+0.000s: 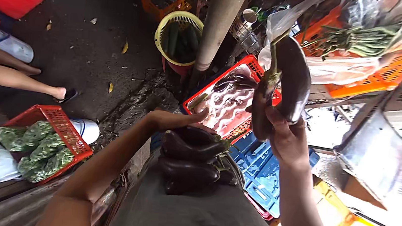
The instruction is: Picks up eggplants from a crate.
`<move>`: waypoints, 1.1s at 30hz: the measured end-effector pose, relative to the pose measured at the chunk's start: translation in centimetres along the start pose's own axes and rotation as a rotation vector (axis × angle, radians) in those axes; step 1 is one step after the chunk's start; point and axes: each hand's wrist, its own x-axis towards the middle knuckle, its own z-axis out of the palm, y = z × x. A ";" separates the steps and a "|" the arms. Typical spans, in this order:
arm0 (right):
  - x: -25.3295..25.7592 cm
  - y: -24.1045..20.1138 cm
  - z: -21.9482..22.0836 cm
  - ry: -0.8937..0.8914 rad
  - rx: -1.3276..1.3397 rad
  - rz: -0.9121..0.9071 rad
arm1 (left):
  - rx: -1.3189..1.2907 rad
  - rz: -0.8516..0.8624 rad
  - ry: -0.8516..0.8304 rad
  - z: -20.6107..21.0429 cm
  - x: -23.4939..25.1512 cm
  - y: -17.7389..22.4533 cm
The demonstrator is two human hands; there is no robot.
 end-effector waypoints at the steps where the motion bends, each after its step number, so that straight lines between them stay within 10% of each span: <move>1: -0.7 -0.7 1.1 -0.020 0.064 -0.014 | 0.012 -0.015 0.001 0.0 0.3 0.4; 7: 0.8 -1.0 2.7 -0.383 -0.007 -0.390 | -0.047 0.056 0.191 3.4 0.2 3.2; 10: 2.2 -1.6 2.2 -0.611 -0.017 -0.496 | -0.033 0.145 -0.177 -1.5 3.6 -1.4; 15: 5.0 -1.7 3.5 -0.885 0.008 -0.618 | 0.144 0.319 -0.049 1.1 0.5 0.6; 16: 5.4 -1.8 3.7 -0.916 -0.029 -0.652 | 0.228 0.118 0.178 5.5 -2.2 5.0; 19: 5.2 -2.2 3.7 -0.959 -0.162 -0.733 | 0.142 0.067 0.338 9.4 -4.3 7.4; 24: 1.2 -2.2 3.8 -0.882 -0.518 -0.909 | 0.047 0.131 0.061 2.4 -0.7 0.2; 33: -4.9 -4.8 1.6 -0.906 -0.602 -0.794 | -0.174 0.043 -0.023 4.6 -1.2 1.4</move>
